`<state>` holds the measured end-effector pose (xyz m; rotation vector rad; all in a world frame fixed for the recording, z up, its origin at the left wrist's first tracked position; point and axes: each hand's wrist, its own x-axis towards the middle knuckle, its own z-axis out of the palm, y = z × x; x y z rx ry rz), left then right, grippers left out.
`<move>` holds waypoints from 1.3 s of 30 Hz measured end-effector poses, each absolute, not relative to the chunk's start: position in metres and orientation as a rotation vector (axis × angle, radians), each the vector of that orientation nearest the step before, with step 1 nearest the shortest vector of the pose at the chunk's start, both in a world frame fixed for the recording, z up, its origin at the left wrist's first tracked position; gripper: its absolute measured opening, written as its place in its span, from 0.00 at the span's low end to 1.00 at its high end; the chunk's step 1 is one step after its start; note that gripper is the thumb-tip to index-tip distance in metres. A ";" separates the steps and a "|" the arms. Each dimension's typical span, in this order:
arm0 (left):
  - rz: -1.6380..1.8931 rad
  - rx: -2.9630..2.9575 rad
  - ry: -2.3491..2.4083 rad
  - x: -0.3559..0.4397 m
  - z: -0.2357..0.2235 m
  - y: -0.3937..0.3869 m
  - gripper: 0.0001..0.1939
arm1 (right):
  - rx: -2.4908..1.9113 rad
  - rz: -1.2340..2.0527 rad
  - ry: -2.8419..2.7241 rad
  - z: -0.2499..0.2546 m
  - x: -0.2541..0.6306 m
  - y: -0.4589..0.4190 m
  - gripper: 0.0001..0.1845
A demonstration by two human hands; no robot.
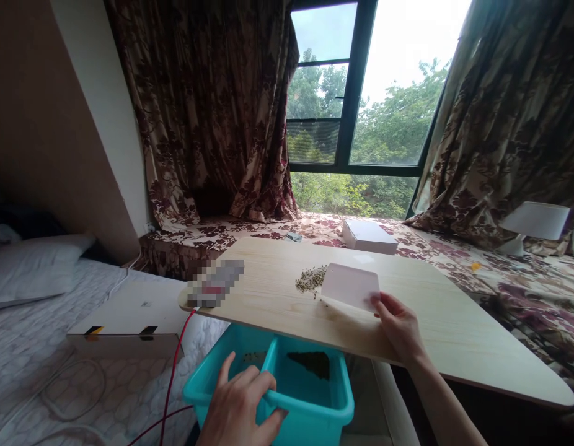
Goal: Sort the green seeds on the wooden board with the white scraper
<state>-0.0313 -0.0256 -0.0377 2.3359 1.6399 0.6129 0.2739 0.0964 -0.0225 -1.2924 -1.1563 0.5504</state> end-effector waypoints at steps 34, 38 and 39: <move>0.662 2.380 1.604 -0.040 -0.049 -0.019 0.04 | -1.280 0.550 -1.260 -0.021 0.263 0.096 0.15; 0.673 2.383 1.618 -0.040 -0.050 -0.021 0.04 | -1.295 0.539 -1.268 -0.021 0.264 0.095 0.14; 0.658 2.379 1.621 -0.040 -0.050 -0.021 0.05 | -1.298 0.540 -1.276 -0.021 0.264 0.095 0.14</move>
